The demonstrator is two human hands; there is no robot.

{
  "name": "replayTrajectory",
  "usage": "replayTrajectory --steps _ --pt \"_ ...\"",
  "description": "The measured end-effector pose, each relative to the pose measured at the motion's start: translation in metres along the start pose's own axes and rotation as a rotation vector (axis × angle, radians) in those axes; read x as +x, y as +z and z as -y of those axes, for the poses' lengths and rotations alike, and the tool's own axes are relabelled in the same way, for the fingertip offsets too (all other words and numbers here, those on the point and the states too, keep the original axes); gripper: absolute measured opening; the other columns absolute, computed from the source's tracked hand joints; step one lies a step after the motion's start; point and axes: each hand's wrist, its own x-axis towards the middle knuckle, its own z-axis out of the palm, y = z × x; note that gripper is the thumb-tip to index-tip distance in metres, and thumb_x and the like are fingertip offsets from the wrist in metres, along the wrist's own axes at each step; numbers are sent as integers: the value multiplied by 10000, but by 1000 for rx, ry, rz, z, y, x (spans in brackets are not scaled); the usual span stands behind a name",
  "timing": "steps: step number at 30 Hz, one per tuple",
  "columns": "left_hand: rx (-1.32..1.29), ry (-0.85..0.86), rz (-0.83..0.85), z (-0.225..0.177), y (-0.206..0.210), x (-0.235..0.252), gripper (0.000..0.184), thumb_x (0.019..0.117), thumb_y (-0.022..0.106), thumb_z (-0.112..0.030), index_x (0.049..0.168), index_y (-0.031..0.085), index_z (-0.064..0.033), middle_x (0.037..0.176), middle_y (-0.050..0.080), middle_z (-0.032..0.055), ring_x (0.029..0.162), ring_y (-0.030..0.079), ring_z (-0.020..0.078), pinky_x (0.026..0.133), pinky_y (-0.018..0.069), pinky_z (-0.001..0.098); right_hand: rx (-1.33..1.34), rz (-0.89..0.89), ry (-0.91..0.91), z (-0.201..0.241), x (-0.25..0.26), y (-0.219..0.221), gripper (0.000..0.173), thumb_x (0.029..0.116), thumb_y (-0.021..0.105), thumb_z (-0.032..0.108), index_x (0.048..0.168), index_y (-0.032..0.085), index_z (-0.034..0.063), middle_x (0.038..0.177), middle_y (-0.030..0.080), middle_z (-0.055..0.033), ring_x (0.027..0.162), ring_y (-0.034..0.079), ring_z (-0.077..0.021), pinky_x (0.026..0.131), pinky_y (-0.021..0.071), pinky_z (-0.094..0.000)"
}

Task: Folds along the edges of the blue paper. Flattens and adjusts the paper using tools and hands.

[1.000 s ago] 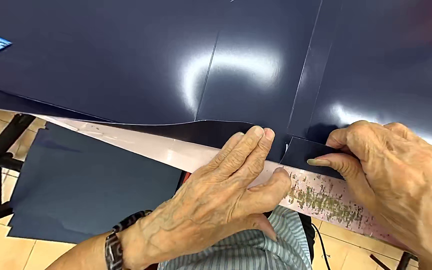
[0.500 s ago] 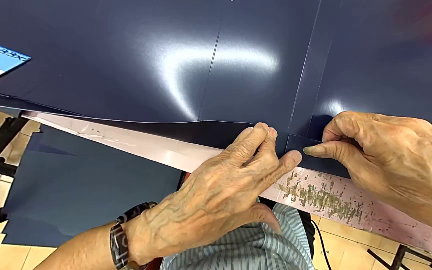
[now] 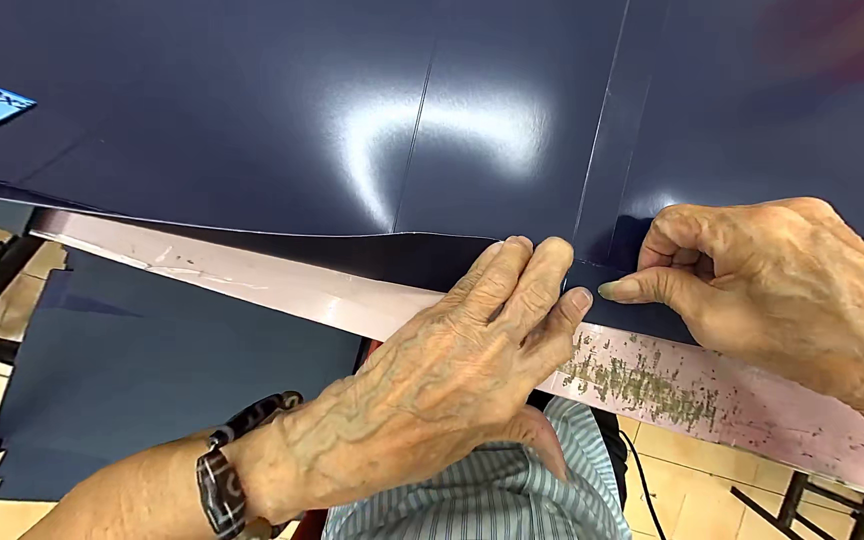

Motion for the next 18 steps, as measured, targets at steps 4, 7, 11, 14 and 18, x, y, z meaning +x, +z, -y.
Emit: replayTrajectory --steps 4,7,11,14,18 --pt "91 81 53 -6 0 4 870 986 288 -719 1353 562 20 1455 552 206 1345 493 445 1158 277 607 15 31 51 -1 1 -1 257 840 740 422 767 604 216 574 498 106 503 495 -65 465 347 -288" --pt "80 76 90 -11 -3 10 965 951 239 -774 1301 595 52 1376 609 216 1323 524 470 1103 307 699 2 58 114 0 2 -5 345 829 816 434 822 611 157 579 504 57 502 500 -110 474 351 -315" --pt "119 84 65 -13 -4 17 925 937 239 -800 1189 629 -1 1362 587 247 1377 487 402 1117 233 710 25 87 188 2 10 -7 385 805 838 488 783 631 165 589 522 39 553 529 -149 516 376 -374" --pt "106 89 43 -16 -4 12 982 913 223 -843 1384 538 -40 1436 542 226 1450 414 354 1186 94 701 85 109 225 5 12 -9 398 790 831 519 782 665 158 621 553 25 611 562 -173 562 409 -420" --pt "255 68 34 -15 4 1 1133 888 131 -874 1503 467 15 1540 496 187 1468 419 302 1208 69 658 13 -154 84 18 -8 1 349 878 767 449 869 678 112 710 606 -27 669 627 -221 567 458 -427"
